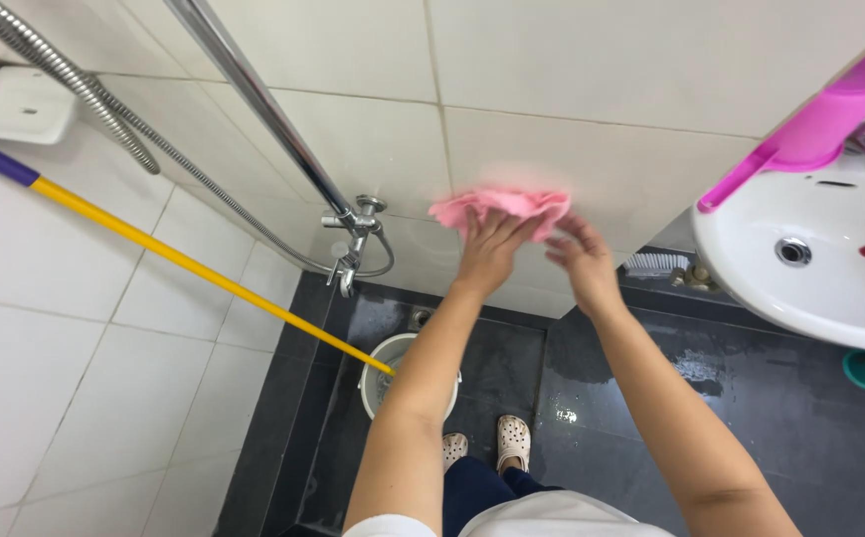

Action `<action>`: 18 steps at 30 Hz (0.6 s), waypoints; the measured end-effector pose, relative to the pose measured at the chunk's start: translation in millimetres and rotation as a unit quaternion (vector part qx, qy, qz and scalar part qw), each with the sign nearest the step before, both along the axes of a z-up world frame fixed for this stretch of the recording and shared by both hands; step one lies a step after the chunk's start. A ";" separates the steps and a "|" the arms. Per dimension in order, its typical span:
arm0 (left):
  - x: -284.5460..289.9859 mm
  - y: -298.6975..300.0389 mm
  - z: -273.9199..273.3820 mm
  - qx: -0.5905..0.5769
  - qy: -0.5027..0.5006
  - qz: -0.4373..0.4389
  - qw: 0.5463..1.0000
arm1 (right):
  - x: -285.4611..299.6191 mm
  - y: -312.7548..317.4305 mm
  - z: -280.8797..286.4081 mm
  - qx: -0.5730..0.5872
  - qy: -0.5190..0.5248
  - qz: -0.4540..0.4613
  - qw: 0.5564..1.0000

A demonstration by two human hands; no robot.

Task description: The person wipes the white tiled walls of a bathroom with a pink cloth. They then rinse the cloth in a sink and proceed to pour a powdered cleaning agent from a packet into a pink plastic scoop held under the running tap.

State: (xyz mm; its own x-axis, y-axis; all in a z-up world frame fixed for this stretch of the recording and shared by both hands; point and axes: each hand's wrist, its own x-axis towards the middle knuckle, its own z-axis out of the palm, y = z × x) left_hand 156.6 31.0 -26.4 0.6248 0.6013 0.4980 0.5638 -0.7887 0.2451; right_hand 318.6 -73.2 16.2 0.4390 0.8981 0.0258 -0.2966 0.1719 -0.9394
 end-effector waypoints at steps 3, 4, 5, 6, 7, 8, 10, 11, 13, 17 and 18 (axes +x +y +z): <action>-39.5 24.7 -44.4 0.086 0.068 0.024 0.994 | -18.8 -16.3 0.4 -0.098 -0.006 0.047 0.994; -51.5 30.3 -36.3 0.031 0.035 0.045 0.998 | -25.3 -21.6 4.5 -0.114 -0.020 0.065 0.991; -63.7 36.1 -28.1 -0.026 0.002 0.066 0.997 | -32.0 -26.8 9.0 -0.129 -0.034 0.083 0.988; -57.7 44.5 -19.6 -0.026 0.002 0.061 0.998 | -32.3 -27.5 13.9 -0.129 -0.034 0.078 0.988; -51.7 52.6 -10.9 -0.001 -0.027 0.084 0.996 | -32.8 -28.3 19.1 -0.128 -0.044 0.082 0.987; -48.2 57.5 -3.4 0.022 -0.055 0.108 0.992 | -35.5 -31.8 23.5 -0.129 -0.052 0.087 0.986; -28.7 49.7 35.0 0.056 -0.084 0.106 0.989 | -35.8 -34.0 26.3 -0.120 -0.048 0.075 0.989; -18.2 47.1 56.1 0.092 -0.114 0.107 0.983 | -35.1 -33.7 29.4 -0.109 -0.046 0.065 0.991; 9.1 30.7 100.3 0.123 -0.123 0.073 0.982 | -29.5 -29.7 39.9 -0.085 -0.029 0.040 0.995; 35.7 -11.9 146.5 0.010 -0.042 -0.037 0.998 | -23.1 -29.2 55.3 -0.037 0.023 -0.034 0.998; 35.6 -7.1 125.3 0.010 -0.041 -0.046 0.998 | -19.5 -27.9 51.2 -0.036 0.025 -0.043 0.998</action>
